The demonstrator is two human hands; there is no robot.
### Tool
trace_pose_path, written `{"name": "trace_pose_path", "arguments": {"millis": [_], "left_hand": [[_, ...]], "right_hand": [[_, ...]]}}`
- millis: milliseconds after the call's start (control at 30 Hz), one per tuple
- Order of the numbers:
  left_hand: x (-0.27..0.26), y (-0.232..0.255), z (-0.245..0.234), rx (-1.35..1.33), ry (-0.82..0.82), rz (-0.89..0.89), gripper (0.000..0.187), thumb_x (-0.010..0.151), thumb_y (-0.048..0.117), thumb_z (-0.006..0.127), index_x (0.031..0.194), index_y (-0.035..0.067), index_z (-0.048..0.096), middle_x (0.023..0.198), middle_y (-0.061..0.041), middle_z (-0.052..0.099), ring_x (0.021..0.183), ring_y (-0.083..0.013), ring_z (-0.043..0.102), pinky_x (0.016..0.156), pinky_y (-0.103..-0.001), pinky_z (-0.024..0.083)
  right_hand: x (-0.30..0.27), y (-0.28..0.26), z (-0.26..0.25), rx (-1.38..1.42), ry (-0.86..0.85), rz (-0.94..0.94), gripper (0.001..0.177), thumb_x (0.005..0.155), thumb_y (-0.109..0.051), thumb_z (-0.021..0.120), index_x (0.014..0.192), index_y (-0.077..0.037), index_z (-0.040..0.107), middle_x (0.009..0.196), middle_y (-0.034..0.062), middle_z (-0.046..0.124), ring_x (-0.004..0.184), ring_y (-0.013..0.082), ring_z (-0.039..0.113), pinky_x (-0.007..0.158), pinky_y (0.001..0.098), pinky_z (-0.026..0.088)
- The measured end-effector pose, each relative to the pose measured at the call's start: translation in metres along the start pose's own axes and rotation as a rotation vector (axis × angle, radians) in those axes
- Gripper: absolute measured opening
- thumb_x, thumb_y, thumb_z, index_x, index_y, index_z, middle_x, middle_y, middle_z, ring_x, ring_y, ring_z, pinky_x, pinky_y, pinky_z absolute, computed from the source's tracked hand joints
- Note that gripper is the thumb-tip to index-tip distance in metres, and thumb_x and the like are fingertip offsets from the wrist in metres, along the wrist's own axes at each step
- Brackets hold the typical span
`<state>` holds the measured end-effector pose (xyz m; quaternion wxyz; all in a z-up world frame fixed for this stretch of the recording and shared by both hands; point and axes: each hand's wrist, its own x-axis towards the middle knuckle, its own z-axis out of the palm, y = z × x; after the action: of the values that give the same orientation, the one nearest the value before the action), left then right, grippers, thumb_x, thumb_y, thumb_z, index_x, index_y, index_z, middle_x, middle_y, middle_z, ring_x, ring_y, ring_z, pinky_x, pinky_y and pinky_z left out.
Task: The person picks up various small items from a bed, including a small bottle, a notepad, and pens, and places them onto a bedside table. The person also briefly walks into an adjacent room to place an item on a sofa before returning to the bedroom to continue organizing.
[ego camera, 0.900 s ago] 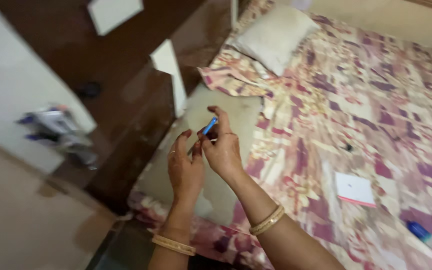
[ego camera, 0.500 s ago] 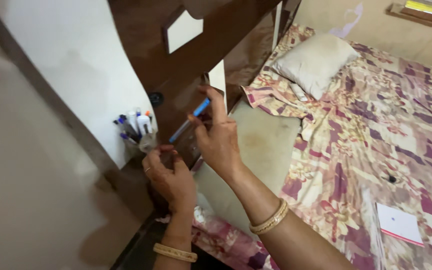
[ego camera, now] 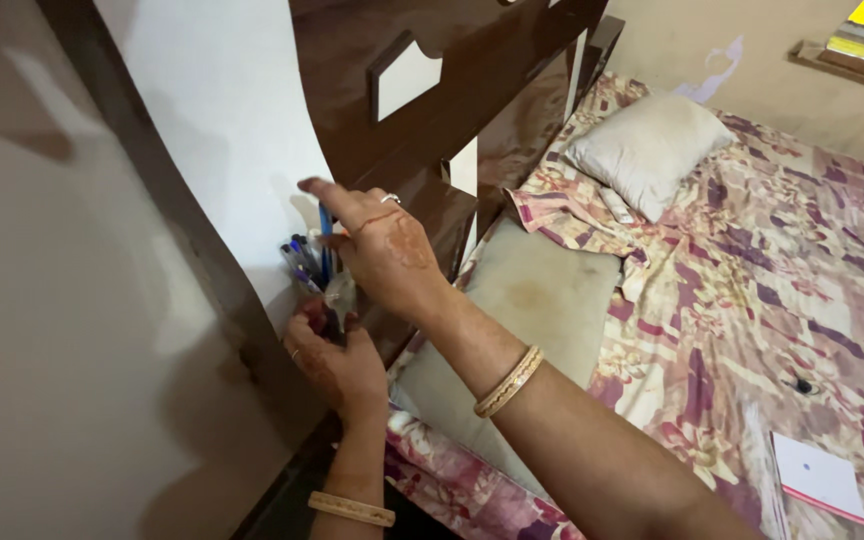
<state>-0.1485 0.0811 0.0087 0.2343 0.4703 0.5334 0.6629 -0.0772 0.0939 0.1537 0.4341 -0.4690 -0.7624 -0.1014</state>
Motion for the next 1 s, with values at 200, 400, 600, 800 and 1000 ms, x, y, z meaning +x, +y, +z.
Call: {"name": "trace_pose_path", "arguments": {"millis": [200, 400, 600, 800, 1000], "left_hand": [[0.003, 0.004, -0.002, 0.009, -0.031, 0.004, 0.045, 0.081, -0.001, 0.075, 0.123, 0.0, 0.059, 0.111, -0.015, 0.064, 0.102, -0.0335, 0.064, 0.091, -0.044, 0.049], [0.001, 0.015, -0.002, -0.019, -0.043, -0.088, 0.036, 0.082, 0.003, 0.076, 0.112, -0.001, 0.058, 0.104, -0.016, 0.061, 0.092, -0.0312, 0.064, 0.083, -0.042, 0.052], [-0.013, 0.029, 0.006, -0.196, -0.184, -0.052, 0.028, 0.086, 0.003, 0.07, 0.112, 0.001, 0.06, 0.106, -0.014, 0.067, 0.095, -0.0277, 0.068, 0.084, -0.038, 0.054], [-0.032, 0.042, 0.032, -0.288, -0.264, -0.006, 0.024, 0.088, 0.0, 0.067, 0.112, 0.002, 0.061, 0.104, -0.012, 0.067, 0.092, -0.0265, 0.068, 0.084, -0.037, 0.056], [-0.071, 0.075, 0.06, -0.192, -0.389, 0.036, 0.023, 0.091, 0.004, 0.072, 0.112, 0.001, 0.064, 0.106, -0.012, 0.065, 0.095, -0.027, 0.064, 0.083, -0.039, 0.052]], "right_hand": [[-0.015, 0.02, 0.014, -0.26, -0.182, -0.044, 0.039, 0.086, 0.0, 0.068, 0.119, -0.02, 0.073, 0.109, 0.009, 0.067, 0.101, 0.0296, 0.066, 0.087, 0.0388, 0.057], [-0.033, 0.01, 0.011, -0.143, -0.217, 0.033, 0.05, 0.087, -0.004, 0.068, 0.136, -0.016, 0.065, 0.126, 0.0146, 0.061, 0.107, 0.0383, 0.062, 0.091, 0.043, 0.053], [-0.049, 0.009, -0.008, 0.022, -0.173, 0.182, 0.055, 0.086, -0.004, 0.065, 0.14, -0.016, 0.059, 0.133, 0.0172, 0.059, 0.119, 0.039, 0.06, 0.099, 0.0431, 0.052], [-0.071, 0.021, -0.046, -0.049, -0.119, 0.345, 0.058, 0.086, -0.003, 0.064, 0.142, -0.017, 0.058, 0.134, 0.0224, 0.055, 0.122, 0.0419, 0.058, 0.102, 0.0447, 0.05], [-0.113, 0.033, -0.098, -0.088, -0.052, 0.53, 0.054, 0.087, -0.006, 0.067, 0.139, -0.017, 0.059, 0.138, 0.0175, 0.054, 0.121, 0.0391, 0.059, 0.099, 0.0449, 0.052]]}}
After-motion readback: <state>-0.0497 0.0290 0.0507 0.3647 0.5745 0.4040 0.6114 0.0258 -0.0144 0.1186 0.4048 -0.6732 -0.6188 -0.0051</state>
